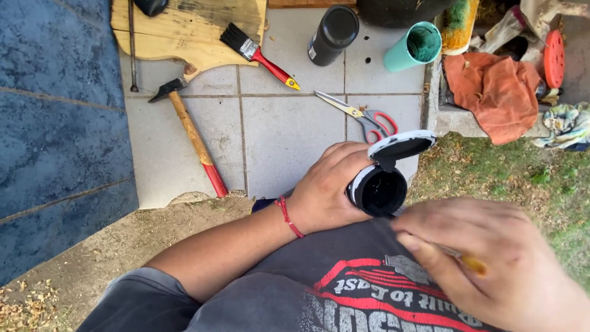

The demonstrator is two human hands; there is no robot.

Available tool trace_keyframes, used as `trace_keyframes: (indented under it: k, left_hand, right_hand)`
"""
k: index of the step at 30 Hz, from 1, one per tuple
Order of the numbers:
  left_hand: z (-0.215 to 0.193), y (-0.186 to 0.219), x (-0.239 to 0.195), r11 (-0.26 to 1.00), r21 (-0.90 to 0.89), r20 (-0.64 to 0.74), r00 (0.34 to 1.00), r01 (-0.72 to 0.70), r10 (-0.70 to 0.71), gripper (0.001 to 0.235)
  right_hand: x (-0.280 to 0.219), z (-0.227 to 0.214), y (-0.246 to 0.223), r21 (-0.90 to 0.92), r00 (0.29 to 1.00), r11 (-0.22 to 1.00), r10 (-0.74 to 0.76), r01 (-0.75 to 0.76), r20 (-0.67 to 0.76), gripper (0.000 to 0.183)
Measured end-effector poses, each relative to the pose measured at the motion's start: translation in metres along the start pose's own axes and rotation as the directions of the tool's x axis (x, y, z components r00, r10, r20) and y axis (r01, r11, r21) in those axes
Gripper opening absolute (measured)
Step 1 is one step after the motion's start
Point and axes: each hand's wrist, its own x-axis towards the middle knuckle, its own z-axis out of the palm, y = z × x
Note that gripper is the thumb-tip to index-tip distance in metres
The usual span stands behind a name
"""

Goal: Painting a black wooden chair made from pallets using a paintbrush and black paint in an outdoor setting.

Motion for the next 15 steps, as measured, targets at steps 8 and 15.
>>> trace_keyframes:
  k: [8, 15]
  left_hand:
    - [0.005, -0.001, -0.001, 1.000, 0.020, 0.000, 1.000, -0.006, 0.006, 0.062]
    - [-0.001, -0.001, 0.003, 1.000, -0.001, -0.042, 0.999, 0.000, 0.000, 0.065]
  right_hand:
    - [-0.006, 0.002, -0.001, -0.006, 0.997, 0.997, -0.079, 0.079, -0.018, 0.011]
    - [0.000, 0.000, -0.002, -0.186, 0.990, 0.982, -0.006, -0.020, -0.141, 0.010]
